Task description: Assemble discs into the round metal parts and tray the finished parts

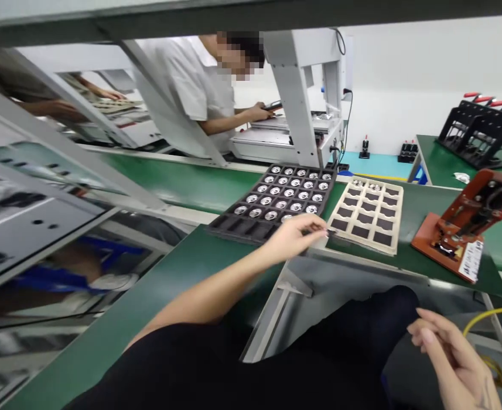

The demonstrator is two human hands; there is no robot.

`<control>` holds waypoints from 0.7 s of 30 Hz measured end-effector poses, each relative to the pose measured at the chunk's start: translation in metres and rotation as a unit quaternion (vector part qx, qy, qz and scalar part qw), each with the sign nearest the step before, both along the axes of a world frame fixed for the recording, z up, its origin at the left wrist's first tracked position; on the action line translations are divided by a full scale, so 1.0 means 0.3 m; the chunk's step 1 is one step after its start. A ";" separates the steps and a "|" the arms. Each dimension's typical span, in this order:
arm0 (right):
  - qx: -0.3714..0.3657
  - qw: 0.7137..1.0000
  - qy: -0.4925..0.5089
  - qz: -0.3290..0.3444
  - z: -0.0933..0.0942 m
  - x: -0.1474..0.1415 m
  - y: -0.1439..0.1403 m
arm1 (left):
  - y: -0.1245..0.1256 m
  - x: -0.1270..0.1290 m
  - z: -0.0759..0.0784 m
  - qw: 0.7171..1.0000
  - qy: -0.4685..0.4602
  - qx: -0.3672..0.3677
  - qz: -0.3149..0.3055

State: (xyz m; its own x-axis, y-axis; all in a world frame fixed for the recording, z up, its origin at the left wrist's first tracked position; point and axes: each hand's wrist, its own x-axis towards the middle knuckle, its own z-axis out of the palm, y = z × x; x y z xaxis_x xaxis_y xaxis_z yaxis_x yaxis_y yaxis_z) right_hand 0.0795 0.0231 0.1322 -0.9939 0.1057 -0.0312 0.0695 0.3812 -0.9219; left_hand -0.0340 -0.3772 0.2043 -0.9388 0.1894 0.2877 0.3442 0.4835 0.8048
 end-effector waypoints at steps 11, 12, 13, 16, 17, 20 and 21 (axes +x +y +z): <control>-0.003 1.000 -0.003 -0.023 -0.056 0.030 0.041 | -0.259 0.047 -0.105 0.967 -0.042 -0.243 0.068; -0.003 1.000 -0.005 -0.025 -0.053 0.041 0.041 | -0.252 0.043 -0.115 0.966 -0.049 -0.247 0.059; -0.003 1.000 -0.006 -0.029 -0.052 0.053 0.042 | -0.248 0.038 -0.122 0.965 -0.056 -0.252 0.049; -0.008 0.999 -0.001 -0.047 -0.058 0.095 0.052 | -0.248 0.006 -0.122 0.961 -0.072 -0.267 0.024; -0.013 0.999 0.001 -0.050 -0.060 0.108 0.054 | -0.246 -0.012 -0.116 0.960 -0.074 -0.270 0.014; -0.026 0.999 -0.006 -0.032 -0.063 0.134 0.050 | -0.209 -0.106 -0.085 0.960 -0.062 -0.271 -0.015; -0.027 0.999 -0.014 -0.021 -0.064 0.138 0.042 | -0.182 -0.155 -0.074 0.961 -0.051 -0.271 -0.022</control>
State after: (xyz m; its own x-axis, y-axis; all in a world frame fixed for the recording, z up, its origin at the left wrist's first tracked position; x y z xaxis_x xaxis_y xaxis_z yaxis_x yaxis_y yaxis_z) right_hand 0.1209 0.0356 0.1132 -0.9874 0.1444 -0.0654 0.1100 0.3275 -0.9384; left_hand -0.0804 -0.4319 0.1821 -0.9442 0.3264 0.0431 0.3075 0.8275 0.4697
